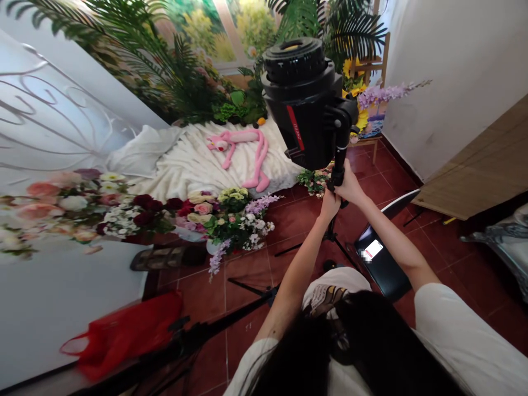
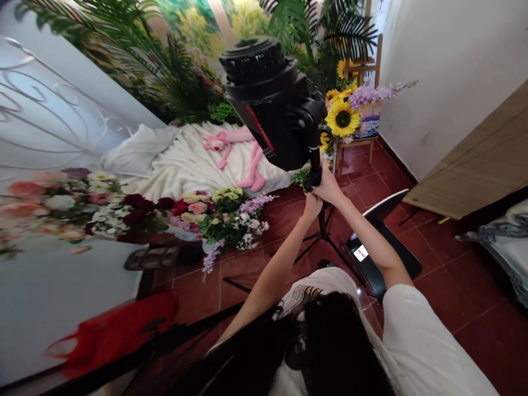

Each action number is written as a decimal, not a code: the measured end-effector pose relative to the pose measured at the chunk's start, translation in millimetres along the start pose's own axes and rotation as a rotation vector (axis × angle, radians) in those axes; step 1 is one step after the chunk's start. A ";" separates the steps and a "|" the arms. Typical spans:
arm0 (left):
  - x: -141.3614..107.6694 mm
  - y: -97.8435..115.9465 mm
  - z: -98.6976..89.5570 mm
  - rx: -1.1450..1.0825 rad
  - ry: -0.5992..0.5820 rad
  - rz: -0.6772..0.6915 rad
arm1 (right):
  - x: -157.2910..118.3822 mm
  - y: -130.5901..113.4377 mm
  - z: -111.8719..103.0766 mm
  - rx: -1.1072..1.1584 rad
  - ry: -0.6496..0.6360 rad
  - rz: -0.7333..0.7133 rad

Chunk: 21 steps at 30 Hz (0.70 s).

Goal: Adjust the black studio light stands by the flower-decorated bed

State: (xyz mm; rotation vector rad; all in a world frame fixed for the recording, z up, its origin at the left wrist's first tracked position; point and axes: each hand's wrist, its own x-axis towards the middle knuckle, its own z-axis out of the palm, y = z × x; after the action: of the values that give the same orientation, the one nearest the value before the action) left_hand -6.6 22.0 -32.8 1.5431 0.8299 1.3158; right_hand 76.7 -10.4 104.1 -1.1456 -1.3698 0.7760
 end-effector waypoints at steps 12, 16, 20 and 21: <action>4.9 25.9 -20.2 0.017 -0.008 -0.048 | 24.5 -6.2 22.9 -0.072 0.109 -0.077; 16.7 51.9 -23.1 -0.045 -0.031 -0.033 | 44.8 -24.6 20.1 -0.117 0.190 -0.188; 30.9 71.2 -12.5 -0.168 -0.062 -0.091 | 63.8 -34.6 12.4 -0.160 0.159 -0.313; 34.0 73.3 -9.9 -0.201 -0.080 -0.111 | 67.6 -36.4 11.1 -0.172 0.139 -0.334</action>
State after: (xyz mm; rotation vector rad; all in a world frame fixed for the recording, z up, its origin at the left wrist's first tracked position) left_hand -14.3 29.1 47.9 1.3635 0.7010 1.2098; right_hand 65.9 43.5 158.9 -1.0438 -1.4817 0.3381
